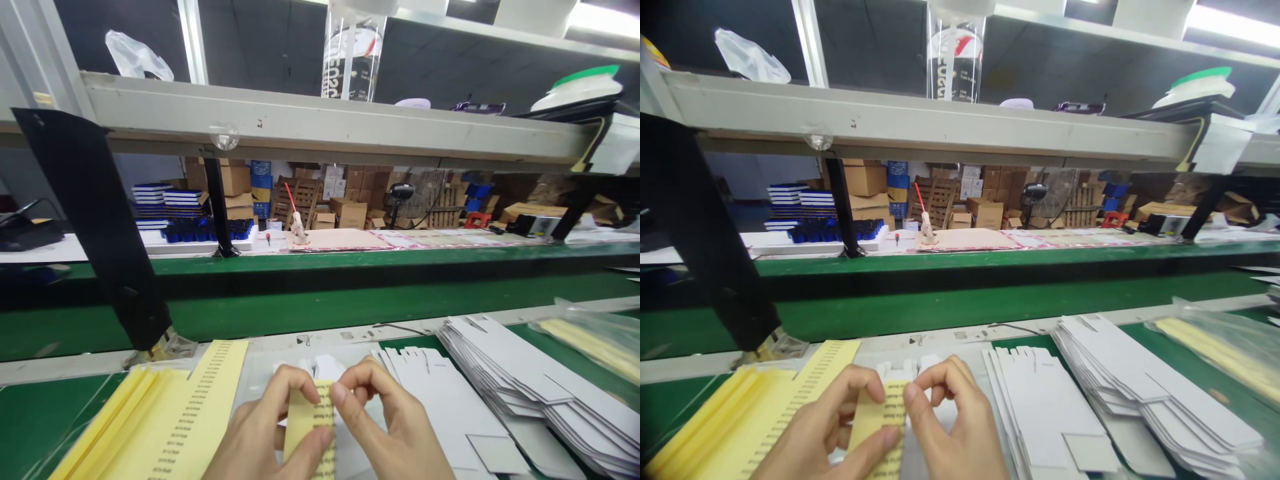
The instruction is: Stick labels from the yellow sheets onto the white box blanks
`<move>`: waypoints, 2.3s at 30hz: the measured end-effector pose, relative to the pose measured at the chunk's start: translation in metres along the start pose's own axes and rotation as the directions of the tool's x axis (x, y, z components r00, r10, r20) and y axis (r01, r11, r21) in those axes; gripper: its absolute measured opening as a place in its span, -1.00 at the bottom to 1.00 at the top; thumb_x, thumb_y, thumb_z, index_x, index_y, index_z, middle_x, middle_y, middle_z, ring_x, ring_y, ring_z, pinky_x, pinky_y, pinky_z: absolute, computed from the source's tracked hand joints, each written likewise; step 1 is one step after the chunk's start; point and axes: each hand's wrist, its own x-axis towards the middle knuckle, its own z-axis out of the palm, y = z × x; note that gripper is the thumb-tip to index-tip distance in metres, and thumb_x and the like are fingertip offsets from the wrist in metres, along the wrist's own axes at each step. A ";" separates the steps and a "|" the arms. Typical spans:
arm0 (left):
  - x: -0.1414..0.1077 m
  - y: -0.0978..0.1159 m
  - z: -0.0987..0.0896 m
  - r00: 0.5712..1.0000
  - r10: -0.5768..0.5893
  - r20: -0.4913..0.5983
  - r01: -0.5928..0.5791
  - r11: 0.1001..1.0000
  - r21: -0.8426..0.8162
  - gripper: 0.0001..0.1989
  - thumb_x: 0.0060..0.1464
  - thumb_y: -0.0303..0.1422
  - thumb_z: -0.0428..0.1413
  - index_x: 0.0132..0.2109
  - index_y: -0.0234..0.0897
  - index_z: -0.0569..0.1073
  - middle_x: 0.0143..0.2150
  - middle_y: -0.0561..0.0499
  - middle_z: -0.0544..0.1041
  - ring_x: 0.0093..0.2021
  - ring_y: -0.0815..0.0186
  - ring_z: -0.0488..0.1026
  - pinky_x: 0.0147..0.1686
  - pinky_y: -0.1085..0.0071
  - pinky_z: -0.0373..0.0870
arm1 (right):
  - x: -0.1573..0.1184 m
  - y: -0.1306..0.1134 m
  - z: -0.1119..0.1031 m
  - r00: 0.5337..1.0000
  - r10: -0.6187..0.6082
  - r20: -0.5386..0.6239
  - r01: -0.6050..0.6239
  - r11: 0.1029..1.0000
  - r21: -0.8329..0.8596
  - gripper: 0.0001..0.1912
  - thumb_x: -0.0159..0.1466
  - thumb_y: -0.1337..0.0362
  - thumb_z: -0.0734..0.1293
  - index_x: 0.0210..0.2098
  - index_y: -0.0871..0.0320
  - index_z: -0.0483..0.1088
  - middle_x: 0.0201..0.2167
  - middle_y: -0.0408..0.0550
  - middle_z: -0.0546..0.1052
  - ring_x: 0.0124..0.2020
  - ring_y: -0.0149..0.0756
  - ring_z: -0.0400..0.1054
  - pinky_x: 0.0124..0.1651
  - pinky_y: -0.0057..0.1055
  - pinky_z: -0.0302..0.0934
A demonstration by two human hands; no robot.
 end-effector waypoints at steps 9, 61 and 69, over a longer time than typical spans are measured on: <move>0.005 0.003 -0.025 0.985 0.170 0.041 -0.175 0.941 0.290 -0.89 0.09 -0.28 -0.06 -0.37 -0.15 0.29 -0.41 0.16 0.47 -0.40 0.37 0.37 -0.40 0.51 0.21 | 0.009 -0.017 -0.004 0.934 -0.348 -0.078 0.350 0.937 0.018 -0.86 0.22 0.22 0.18 -0.45 0.09 0.26 -0.50 -0.17 0.24 -0.41 -0.34 0.16 -0.33 -0.39 0.04; 0.041 -0.055 -0.001 0.912 -0.161 0.378 0.098 0.979 0.178 -0.83 -0.15 -0.29 0.14 -0.39 -0.30 0.52 -0.43 0.10 0.44 -0.53 0.49 0.13 -0.53 0.56 0.02 | 0.030 0.082 0.007 0.997 -0.012 0.079 0.035 0.952 -0.303 -0.84 0.24 0.30 0.08 -0.48 0.08 0.11 -0.38 -0.13 0.23 -0.30 -0.29 0.24 -0.20 -0.31 0.15; 0.037 -0.066 -0.002 0.925 -0.147 0.351 0.088 0.980 0.178 -0.82 -0.13 -0.25 0.13 -0.36 -0.24 0.48 -0.31 0.07 0.47 -0.31 0.33 0.36 -0.33 0.49 0.22 | 0.038 0.078 -0.003 0.970 0.243 -0.016 -0.226 0.871 -0.437 -0.70 0.14 -0.03 0.17 -0.29 0.05 0.10 -0.56 -0.21 0.28 -0.50 -0.24 0.24 -0.43 -0.35 0.05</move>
